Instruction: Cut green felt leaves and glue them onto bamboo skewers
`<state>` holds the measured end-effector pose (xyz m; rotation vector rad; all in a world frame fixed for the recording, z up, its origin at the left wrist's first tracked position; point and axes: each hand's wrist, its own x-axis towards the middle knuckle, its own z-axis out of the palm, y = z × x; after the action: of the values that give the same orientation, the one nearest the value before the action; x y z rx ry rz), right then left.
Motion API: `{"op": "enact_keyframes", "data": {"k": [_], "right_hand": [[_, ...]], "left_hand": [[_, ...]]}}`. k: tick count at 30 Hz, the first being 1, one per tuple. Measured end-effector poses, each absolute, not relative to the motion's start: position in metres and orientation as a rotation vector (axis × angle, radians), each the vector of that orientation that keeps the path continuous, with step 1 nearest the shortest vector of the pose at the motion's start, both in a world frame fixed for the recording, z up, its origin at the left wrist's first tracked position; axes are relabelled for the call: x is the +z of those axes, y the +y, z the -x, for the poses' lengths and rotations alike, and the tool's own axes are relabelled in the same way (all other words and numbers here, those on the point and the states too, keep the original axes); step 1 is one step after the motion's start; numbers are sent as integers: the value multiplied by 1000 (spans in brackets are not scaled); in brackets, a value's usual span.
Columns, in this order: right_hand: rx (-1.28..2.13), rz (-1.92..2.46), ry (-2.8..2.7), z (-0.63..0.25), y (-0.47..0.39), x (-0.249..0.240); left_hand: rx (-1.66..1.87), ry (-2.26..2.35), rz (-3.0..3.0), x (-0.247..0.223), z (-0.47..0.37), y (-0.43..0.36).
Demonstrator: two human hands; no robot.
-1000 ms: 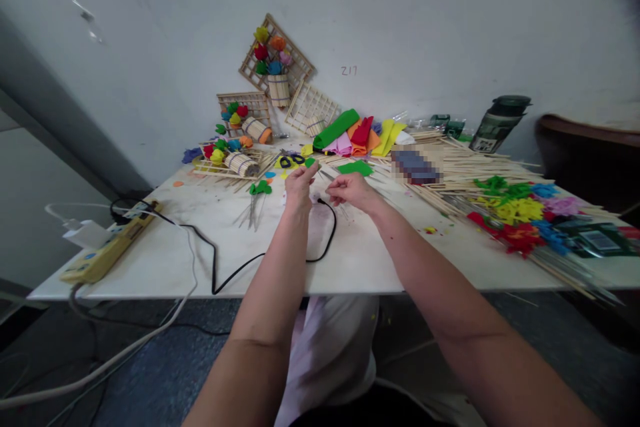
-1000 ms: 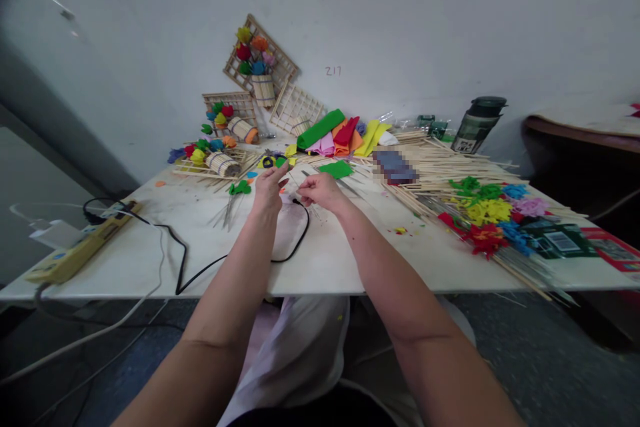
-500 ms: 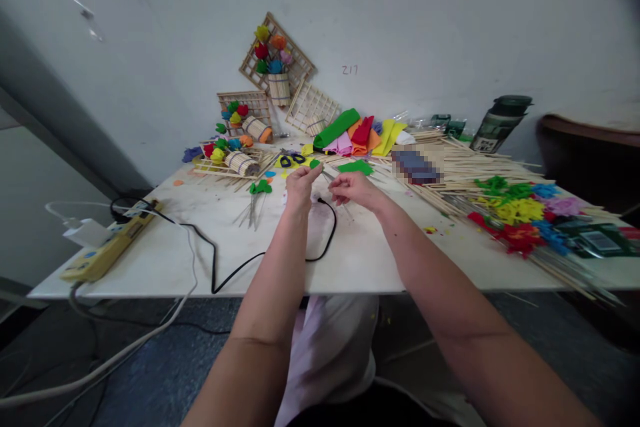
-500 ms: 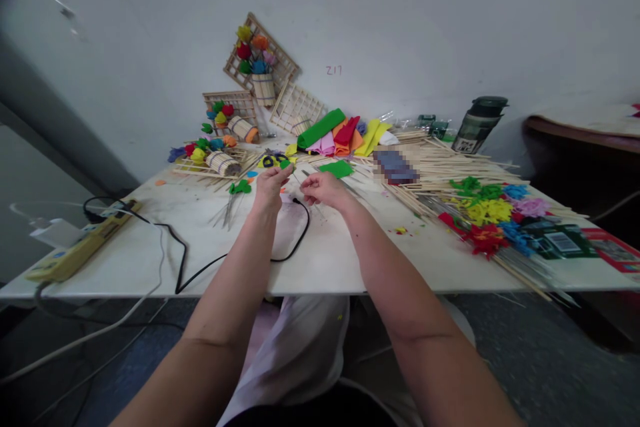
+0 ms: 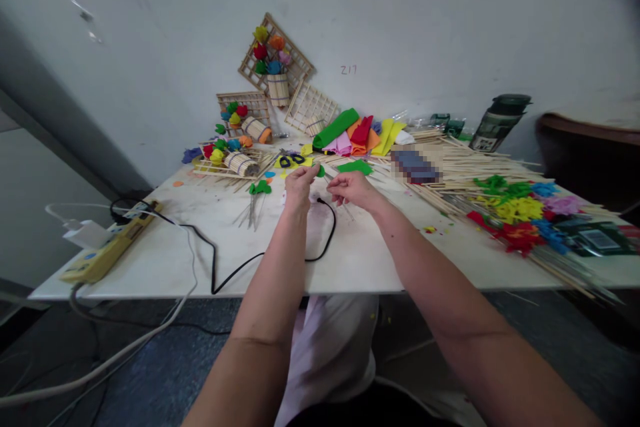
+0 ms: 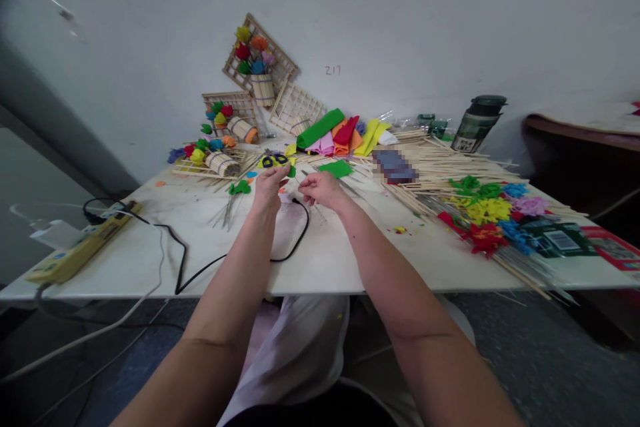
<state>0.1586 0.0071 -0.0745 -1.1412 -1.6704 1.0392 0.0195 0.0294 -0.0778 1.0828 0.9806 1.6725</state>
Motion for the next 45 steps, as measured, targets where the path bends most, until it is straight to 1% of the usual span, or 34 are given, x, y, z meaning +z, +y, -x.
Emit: {"op": "enact_keyframes", "data": {"k": [7,17,26,41,45], "right_hand": [[1038,1150,-1672,-160,4,-71],[1054,1156,-1681,-160,3,-70],[1032,1167,-1692,-159,3,-70],[972,1166,-1666,-161,6,-72],[982,1158,-1660,-162,8,-74]], "left_hand": [[1625,981,-1065,-75,-20,27],[1656,1012,-1091,-75,-18,27],[1552,991,-1217,-76,-20,24],[1482,997,-1220,-74,-25,20],[1412,1059,-1232,-72,-22,19]]}}
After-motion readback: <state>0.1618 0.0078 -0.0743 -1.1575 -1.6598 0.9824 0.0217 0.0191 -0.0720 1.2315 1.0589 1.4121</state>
